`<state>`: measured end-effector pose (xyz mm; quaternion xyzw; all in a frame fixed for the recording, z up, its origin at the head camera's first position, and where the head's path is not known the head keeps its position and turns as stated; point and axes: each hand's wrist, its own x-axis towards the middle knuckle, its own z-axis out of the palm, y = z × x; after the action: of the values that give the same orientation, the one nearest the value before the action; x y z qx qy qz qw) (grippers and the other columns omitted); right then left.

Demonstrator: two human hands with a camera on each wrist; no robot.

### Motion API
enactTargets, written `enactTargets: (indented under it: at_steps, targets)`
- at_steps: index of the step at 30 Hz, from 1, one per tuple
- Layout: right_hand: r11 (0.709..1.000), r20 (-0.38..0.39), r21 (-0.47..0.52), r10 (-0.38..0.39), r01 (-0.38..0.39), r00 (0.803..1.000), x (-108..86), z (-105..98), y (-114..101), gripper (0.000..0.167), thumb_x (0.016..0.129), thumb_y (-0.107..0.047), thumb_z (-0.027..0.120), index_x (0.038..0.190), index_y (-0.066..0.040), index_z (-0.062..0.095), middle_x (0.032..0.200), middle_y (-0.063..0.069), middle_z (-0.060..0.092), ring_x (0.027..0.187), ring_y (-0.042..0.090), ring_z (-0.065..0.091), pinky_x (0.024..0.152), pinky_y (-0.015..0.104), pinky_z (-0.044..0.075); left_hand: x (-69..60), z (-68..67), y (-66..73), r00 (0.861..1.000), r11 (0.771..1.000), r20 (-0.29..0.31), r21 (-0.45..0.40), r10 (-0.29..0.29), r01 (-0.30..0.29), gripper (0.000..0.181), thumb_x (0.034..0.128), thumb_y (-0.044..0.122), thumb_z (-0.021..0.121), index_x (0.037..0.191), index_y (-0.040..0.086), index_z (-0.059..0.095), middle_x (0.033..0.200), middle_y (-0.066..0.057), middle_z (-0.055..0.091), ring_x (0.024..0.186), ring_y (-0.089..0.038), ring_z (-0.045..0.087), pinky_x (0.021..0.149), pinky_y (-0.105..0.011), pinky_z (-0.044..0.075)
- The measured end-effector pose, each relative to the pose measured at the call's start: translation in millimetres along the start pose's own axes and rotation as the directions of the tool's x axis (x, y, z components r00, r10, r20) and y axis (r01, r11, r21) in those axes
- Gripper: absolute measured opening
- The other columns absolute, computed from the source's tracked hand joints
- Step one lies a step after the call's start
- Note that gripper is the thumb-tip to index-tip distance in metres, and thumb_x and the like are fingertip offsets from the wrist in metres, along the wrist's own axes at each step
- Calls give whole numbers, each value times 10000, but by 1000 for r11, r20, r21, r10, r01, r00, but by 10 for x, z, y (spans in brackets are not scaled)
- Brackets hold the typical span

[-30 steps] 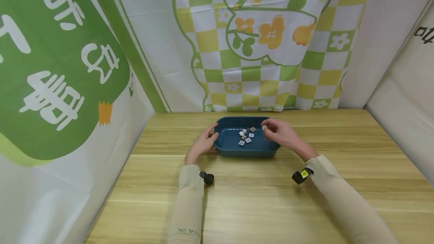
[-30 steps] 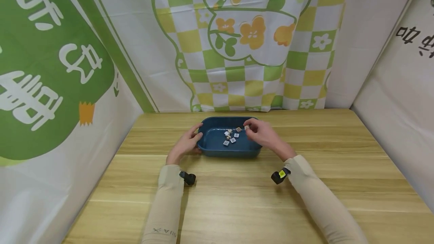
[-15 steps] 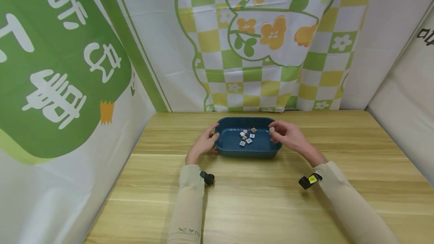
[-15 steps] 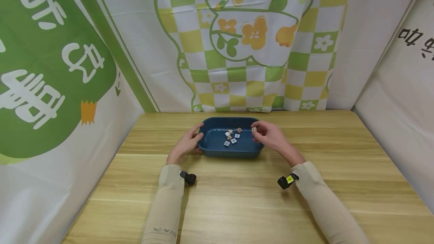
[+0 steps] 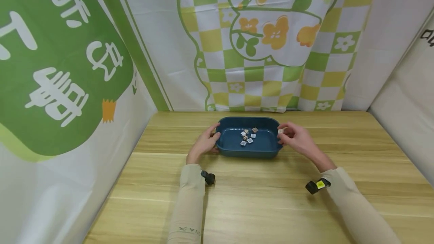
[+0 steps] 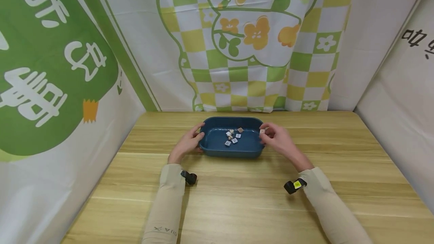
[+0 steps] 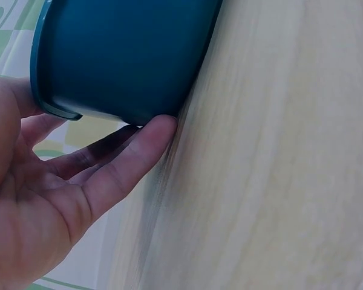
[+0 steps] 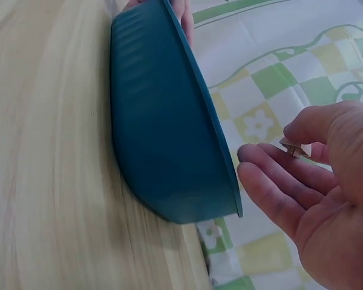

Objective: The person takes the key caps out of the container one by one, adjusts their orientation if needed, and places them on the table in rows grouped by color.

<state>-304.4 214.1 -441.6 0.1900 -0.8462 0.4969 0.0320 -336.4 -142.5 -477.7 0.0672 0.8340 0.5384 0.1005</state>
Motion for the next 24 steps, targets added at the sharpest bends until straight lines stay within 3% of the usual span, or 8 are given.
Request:
enactTargets:
  at_steps: [8, 13, 15, 20, 24]
  targets:
    - [1000, -16, -13, 10, -11, 1000, -104, -120, 15, 235, 959, -33, 595, 1135, 102, 516, 930, 330, 682, 711, 124, 714, 635, 364, 608, -3, -7, 5, 1000, 1000, 0, -4, 6, -6, 500, 1055, 267, 461, 1537, 285, 328, 1166, -214, 577, 617, -274, 602, 614, -391, 611]
    - [999, 8, -41, 32, -31, 999, -199, -180, 45, 212, 968, -20, 571, 1116, 120, 513, 928, 335, 681, 774, 307, 728, 649, 418, 605, -3, -3, -6, 1000, 1000, 8, 3, 7, -7, 505, 1055, 269, 461, 1541, 272, 321, 1194, -219, 579, 620, -273, 612, 609, -390, 610]
    - [997, 18, -62, 45, -43, 999, -231, -199, 121, 204, 973, -49, 582, 1107, 96, 530, 933, 308, 690, 785, 308, 726, 652, 393, 605, 3, 0, -11, 1000, 1000, 11, -1, 0, 0, 510, 1054, 277, 464, 1542, 275, 317, 1225, -219, 577, 616, -264, 610, 611, -393, 610]
    - [983, -21, -178, 44, -47, 999, -293, -223, 300, 183, 964, -161, 634, 1054, -4, 606, 885, 157, 686, 714, 106, 644, 614, 258, 550, 11, 4, -16, 1000, 1000, 12, -21, -13, 13, 514, 1052, 277, 466, 1543, 275, 313, 1250, -225, 570, 611, -256, 606, 622, -408, 611]
    - [972, -58, -226, 48, -60, 997, -315, -236, 347, 178, 949, -198, 653, 1014, -33, 633, 828, 90, 642, 650, 64, 557, 572, 234, 487, 10, -6, -5, 1000, 1000, 11, -26, -16, 16, 510, 1053, 278, 465, 1541, 275, 318, 1241, -226, 571, 624, -277, 620, 630, -414, 612]
